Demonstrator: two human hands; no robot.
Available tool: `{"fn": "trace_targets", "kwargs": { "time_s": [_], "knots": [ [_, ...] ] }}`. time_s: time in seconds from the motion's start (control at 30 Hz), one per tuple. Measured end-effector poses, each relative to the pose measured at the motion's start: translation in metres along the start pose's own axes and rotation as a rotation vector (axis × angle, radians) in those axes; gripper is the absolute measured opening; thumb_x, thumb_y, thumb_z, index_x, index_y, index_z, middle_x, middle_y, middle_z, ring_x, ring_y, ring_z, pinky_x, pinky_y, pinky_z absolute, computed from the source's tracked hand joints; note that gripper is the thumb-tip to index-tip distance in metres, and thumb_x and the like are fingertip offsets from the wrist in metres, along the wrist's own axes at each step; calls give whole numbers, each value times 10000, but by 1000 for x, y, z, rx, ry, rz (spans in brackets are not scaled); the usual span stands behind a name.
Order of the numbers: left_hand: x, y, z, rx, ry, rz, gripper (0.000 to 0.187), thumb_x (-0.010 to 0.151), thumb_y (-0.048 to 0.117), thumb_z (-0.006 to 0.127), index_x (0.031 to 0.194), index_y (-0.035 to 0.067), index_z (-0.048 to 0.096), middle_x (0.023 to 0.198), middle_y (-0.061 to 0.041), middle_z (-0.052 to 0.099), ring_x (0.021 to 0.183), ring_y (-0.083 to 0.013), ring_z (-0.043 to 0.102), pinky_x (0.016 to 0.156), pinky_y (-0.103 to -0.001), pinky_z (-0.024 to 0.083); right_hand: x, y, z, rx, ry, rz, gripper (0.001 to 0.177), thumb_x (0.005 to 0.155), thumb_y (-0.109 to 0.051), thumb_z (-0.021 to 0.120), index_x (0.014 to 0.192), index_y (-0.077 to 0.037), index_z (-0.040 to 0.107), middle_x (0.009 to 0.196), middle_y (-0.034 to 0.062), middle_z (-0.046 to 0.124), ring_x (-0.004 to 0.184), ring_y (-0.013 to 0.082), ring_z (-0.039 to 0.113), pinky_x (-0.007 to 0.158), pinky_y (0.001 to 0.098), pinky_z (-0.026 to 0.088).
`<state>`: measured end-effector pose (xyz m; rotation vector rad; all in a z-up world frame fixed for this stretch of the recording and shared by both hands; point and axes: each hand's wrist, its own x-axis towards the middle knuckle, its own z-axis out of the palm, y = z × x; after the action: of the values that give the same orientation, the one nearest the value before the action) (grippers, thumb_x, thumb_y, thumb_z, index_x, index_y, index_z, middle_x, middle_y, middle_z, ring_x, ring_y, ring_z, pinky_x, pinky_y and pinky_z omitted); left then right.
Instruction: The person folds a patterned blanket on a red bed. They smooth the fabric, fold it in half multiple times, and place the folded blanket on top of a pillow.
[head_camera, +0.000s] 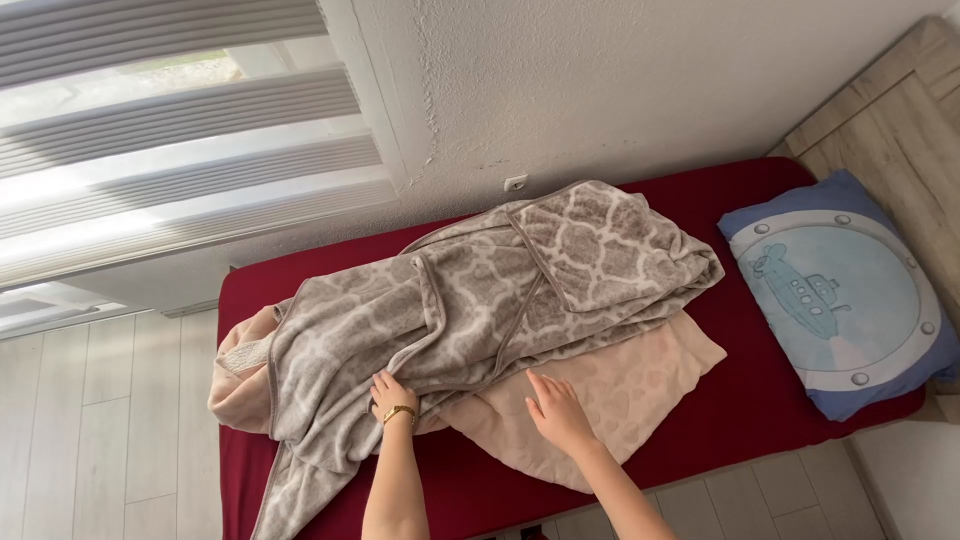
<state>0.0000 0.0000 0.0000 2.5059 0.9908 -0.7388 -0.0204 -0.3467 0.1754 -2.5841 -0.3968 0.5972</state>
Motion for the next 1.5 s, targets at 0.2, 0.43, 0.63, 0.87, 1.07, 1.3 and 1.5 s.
{"fn": "trace_targets", "kwargs": {
  "time_s": [0.2, 0.43, 0.63, 0.87, 1.07, 1.3, 1.5],
  "knots": [
    [45, -20, 15, -262, -56, -84, 714, 991, 428, 557, 1567, 122, 267, 1423, -172, 585, 1360, -377, 498, 1018, -597, 476, 1, 18, 19, 10, -3, 17, 551, 1059, -290, 446, 1561, -94, 330, 1530, 100, 485, 1424, 269, 426, 1198, 471, 292],
    [28, -8, 19, -134, -109, -33, 322, 1045, 330, 447, 1210, 213, 698, 1264, -42, 713, 1198, -270, 655, 1040, -533, 389, 12, 4, 22, 69, -28, 16, 520, 1060, -302, 440, 1526, -77, 389, 1535, 95, 481, 1424, 253, 427, 1192, 442, 312],
    [-69, 43, 42, -407, -154, 345, 226, 967, 352, 511, 1083, 176, 592, 953, -155, 722, 848, -393, 698, 763, -528, 496, 34, -34, 13, 634, -141, 299, 591, 1030, -468, 407, 1497, -111, 464, 1541, 64, 514, 1442, 197, 476, 1172, 352, 406],
    [-233, 105, 3, -543, -327, 719, 132, 962, 212, 581, 972, 88, 625, 886, -80, 741, 707, -233, 703, 645, -391, 544, 62, -9, 36, 668, -126, 475, 848, 802, -335, 716, 1553, -133, 379, 1549, 88, 501, 1398, 240, 516, 1127, 372, 432],
    [-270, 103, -26, -658, -405, 828, 211, 953, 164, 600, 1153, 105, 632, 1114, -56, 631, 944, -184, 669, 813, -322, 607, 16, 4, -10, 264, 31, 340, 423, 928, -29, 510, 1314, -114, 662, 1276, 96, 696, 1149, 279, 673, 940, 396, 569],
    [-207, 117, -9, -277, 76, 939, 885, 887, 301, 765, 1606, 244, 253, 1701, -112, 148, 1531, -374, 232, 1076, -597, 388, -60, -9, -70, 250, 189, 132, 270, 950, -49, 468, 1015, -103, 724, 924, -26, 736, 675, 151, 638, 582, 291, 461],
    [-204, 167, -47, -283, 316, 915, 865, 760, -109, 612, 1543, 170, 372, 1686, -75, 249, 1556, -313, 208, 1192, -606, 225, -125, -16, -107, 316, 184, -89, 249, 804, 66, 456, 704, -65, 642, 604, -5, 529, 552, 137, 435, 526, 295, 306]
  ]
}}
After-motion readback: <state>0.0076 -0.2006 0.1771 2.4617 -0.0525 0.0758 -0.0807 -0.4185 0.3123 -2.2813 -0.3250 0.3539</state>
